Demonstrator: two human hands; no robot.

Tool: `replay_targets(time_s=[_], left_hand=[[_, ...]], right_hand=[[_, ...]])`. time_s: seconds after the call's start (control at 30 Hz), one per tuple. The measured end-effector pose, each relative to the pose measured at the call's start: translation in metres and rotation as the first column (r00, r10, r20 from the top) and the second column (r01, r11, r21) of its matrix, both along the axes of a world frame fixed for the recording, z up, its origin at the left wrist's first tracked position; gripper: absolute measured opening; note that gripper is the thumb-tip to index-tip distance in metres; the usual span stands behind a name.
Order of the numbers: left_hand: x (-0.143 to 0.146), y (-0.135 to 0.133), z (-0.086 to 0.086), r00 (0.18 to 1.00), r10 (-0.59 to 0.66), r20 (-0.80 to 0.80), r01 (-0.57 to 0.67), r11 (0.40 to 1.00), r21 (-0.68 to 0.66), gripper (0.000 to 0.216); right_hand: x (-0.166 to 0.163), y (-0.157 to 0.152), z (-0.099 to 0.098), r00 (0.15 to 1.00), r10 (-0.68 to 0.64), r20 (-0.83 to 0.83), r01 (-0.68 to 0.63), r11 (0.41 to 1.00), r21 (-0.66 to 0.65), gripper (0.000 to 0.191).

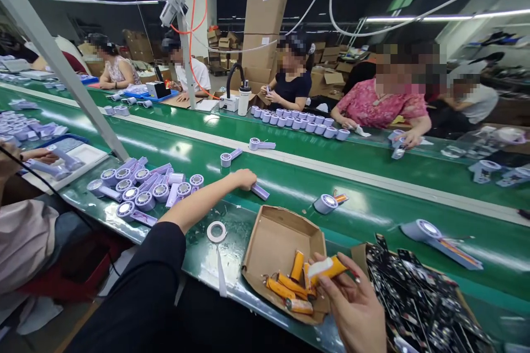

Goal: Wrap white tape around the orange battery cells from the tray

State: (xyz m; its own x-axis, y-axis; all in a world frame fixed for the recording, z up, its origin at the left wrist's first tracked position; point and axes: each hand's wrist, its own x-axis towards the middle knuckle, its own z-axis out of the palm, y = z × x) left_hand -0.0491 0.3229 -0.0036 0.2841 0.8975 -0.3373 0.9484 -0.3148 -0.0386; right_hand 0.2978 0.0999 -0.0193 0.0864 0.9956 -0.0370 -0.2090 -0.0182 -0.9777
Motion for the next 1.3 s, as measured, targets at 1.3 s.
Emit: replay_targets(time_s=[1.3], left_hand=[[0.032,0.007,0.006,0.864,0.098,0.494,-0.179,0.977,0.119,0.025]], right_hand=[[-0.140,0.233,0.048,-0.240,0.319,0.917,-0.640,0.658,-0.396,0.042]])
